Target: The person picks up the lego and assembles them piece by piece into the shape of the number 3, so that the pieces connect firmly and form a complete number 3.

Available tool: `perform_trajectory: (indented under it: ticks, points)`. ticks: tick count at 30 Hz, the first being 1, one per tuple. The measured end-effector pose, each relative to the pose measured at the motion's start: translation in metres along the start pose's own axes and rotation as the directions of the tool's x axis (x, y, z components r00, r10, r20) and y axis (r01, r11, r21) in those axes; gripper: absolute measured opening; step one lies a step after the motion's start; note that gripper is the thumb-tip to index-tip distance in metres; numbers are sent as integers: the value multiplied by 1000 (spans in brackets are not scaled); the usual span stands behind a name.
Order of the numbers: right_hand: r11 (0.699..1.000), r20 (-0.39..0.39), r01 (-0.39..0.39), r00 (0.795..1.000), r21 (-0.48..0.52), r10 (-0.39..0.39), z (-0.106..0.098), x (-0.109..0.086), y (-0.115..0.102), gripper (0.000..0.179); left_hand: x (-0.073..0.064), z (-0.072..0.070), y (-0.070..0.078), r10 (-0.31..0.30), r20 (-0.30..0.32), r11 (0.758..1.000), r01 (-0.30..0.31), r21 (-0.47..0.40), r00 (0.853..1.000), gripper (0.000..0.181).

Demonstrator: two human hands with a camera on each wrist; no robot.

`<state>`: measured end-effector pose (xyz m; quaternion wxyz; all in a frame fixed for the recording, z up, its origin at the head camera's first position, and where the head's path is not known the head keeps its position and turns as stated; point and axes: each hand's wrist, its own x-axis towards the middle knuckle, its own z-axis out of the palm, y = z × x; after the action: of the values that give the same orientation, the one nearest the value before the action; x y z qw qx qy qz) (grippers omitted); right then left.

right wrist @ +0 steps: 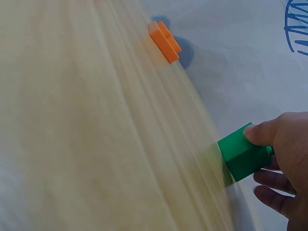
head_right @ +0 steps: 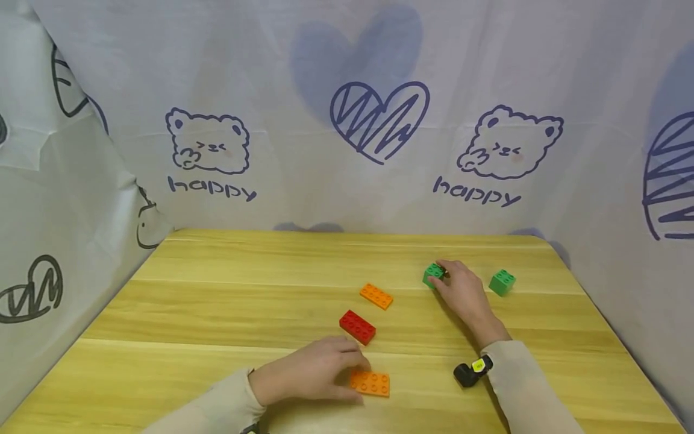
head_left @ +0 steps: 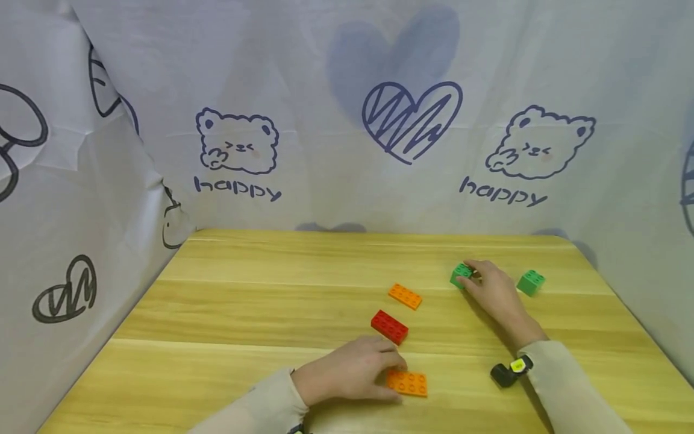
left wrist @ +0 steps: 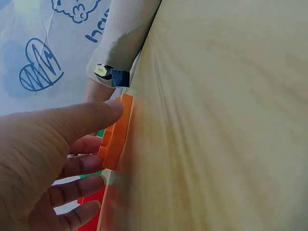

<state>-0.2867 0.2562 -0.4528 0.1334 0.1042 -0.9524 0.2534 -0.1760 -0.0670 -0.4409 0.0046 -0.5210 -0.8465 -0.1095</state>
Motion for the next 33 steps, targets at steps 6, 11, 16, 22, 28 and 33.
perform_trajectory:
  ticks: [6, 11, 16, 22, 28, 33]
  points:
    - [1000, -3, -2, 1000, -2, 2, 0, -2, -3, 49, -1, 1, -2, 6, -6, 1000, -6, 23, 1000, 36]
    - [1000, -7, 6, 1000, -6, -6, 0, -2, -4, 47, -2, 1, -3, -9, -17, 999, 10, 36, 1000, 34]
    - [1000, -3, 5, 1000, -12, -5, 0, -3, -5, 47, -3, 1, -4, -27, -30, 999, 28, 43, 999, 33]
    - [1000, 12, 11, 1000, -8, -11, -3, -4, -7, 47, -3, -2, -4, -38, -17, 996, 40, 78, 999, 34]
    - [1000, 16, 23, 1000, -20, -22, -6, -7, -9, 47, -3, 0, -4, -36, -12, 995, 37, 93, 999, 36]
    - [999, 7, 43, 999, -27, -43, -11, -11, -15, 46, -4, 1, -4, -57, 4, 995, 56, 85, 998, 38]
